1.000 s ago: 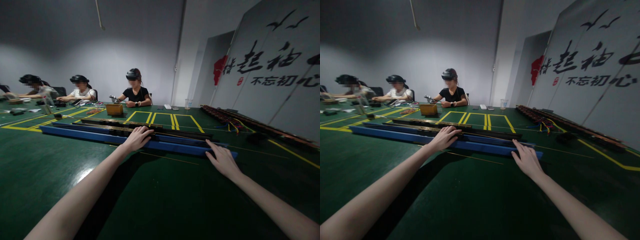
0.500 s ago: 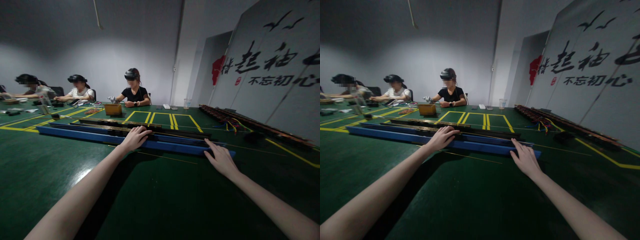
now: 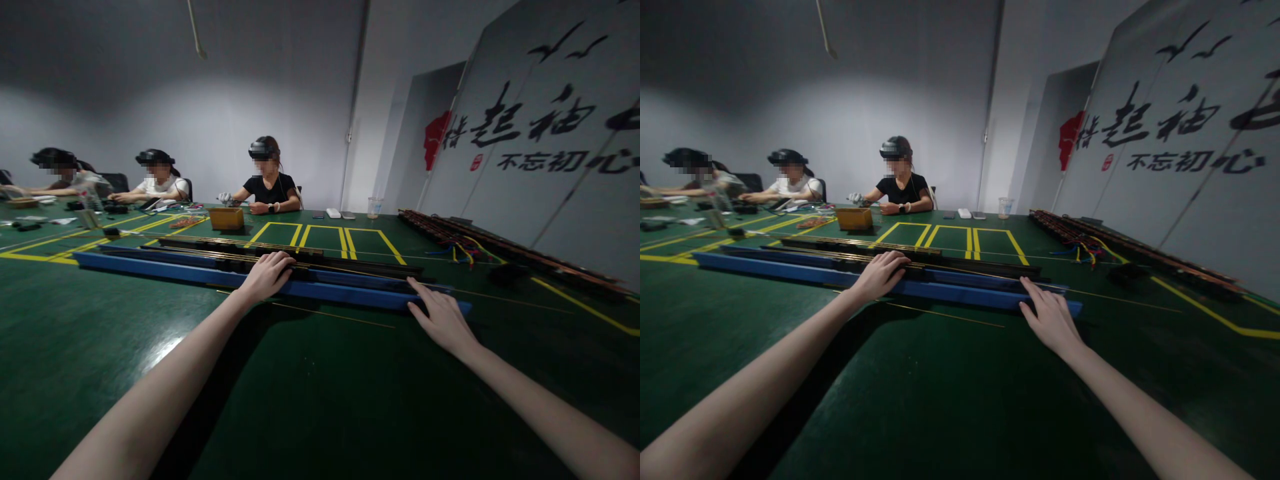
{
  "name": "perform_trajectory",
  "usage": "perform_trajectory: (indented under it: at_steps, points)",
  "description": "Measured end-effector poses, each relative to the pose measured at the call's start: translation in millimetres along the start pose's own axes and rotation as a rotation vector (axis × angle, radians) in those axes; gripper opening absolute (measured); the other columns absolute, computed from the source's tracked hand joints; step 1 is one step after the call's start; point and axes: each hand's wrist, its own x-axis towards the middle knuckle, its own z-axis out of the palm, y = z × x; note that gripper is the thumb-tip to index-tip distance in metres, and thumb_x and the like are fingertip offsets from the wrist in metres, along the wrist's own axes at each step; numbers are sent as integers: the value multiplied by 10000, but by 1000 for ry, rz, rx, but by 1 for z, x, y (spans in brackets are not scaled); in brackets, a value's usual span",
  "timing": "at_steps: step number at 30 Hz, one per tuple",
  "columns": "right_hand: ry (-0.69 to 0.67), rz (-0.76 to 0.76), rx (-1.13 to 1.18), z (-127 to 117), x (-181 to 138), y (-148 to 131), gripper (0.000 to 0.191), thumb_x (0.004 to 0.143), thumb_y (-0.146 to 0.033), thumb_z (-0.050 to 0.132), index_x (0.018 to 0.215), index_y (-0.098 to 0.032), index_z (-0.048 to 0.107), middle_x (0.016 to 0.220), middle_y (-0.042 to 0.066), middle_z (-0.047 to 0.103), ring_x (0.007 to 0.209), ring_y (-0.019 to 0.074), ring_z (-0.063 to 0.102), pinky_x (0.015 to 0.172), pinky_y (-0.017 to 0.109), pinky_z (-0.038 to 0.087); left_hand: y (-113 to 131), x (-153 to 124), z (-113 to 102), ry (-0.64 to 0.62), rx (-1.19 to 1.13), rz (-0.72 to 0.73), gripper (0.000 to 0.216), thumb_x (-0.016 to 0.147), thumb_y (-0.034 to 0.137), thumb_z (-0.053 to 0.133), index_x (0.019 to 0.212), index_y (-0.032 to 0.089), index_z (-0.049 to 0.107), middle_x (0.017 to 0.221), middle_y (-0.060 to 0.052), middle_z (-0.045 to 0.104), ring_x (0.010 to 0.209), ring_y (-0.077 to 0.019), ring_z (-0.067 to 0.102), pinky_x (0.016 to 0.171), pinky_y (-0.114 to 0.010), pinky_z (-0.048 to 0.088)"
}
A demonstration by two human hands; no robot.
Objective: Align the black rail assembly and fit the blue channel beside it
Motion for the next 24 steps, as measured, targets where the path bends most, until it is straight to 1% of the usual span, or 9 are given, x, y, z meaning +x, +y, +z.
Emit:
perform_trajectory:
  at_steps: [4, 9, 13, 18, 21, 24]
  points:
    - [-4, 4, 1, 0, 0, 0, 591, 961, -451, 280, 1465, -153, 361, 1337, 131, 575, 1157, 261, 577, 993, 463, 420, -4, -4, -1, 24, -5, -32, 304, 993, 324, 366, 1194, 200, 556, 1202, -84, 573, 1106, -230, 538, 920, -379, 429]
    - [6, -8, -3, 0, 0, 0, 586, 958, -438, 286, 1455, -141, 373, 1356, 136, 560, 1168, 259, 573, 986, 451, 428, -10, -13, -2, 19, -8, 4, 363, 988, 317, 362, 1295, 194, 511, 1203, -91, 571, 1088, -232, 537, 958, -389, 415]
    - [14, -25, -5, 0, 0, 0, 584, 958, -436, 285, 1456, -145, 371, 1371, 135, 547, 1151, 262, 582, 970, 452, 436, -15, -16, -2, 64, 7, 2, 387, 978, 294, 367, 1327, 172, 483, 1174, -99, 590, 1072, -231, 543, 984, -399, 390]
    - [-1, -6, 10, 0, 1, 0, 595, 957, -445, 280, 1467, -148, 353, 1384, 138, 534, 1171, 272, 567, 975, 474, 428, -22, -19, -4, 127, 18, -76, 294, 977, 275, 358, 1130, 191, 595, 1054, -66, 633, 1008, -207, 564, 1010, -406, 349]
    - [-14, 11, 23, 1, 1, 1, 602, 957, -449, 272, 1467, -139, 351, 1406, 138, 513, 1216, 273, 539, 997, 478, 412, -29, -22, -6, 162, 18, -123, 276, 981, 273, 345, 1060, 197, 599, 1012, -50, 638, 983, -192, 572, 999, -399, 341]
    - [-17, 20, 31, 1, 1, 1, 609, 958, -461, 270, 1474, -144, 339, 1416, 133, 503, 1235, 269, 527, 1009, 478, 406, -36, -28, -7, 200, 42, -182, 266, 983, 290, 345, 1018, 203, 594, 1022, -54, 628, 1002, -203, 563, 981, -402, 346]
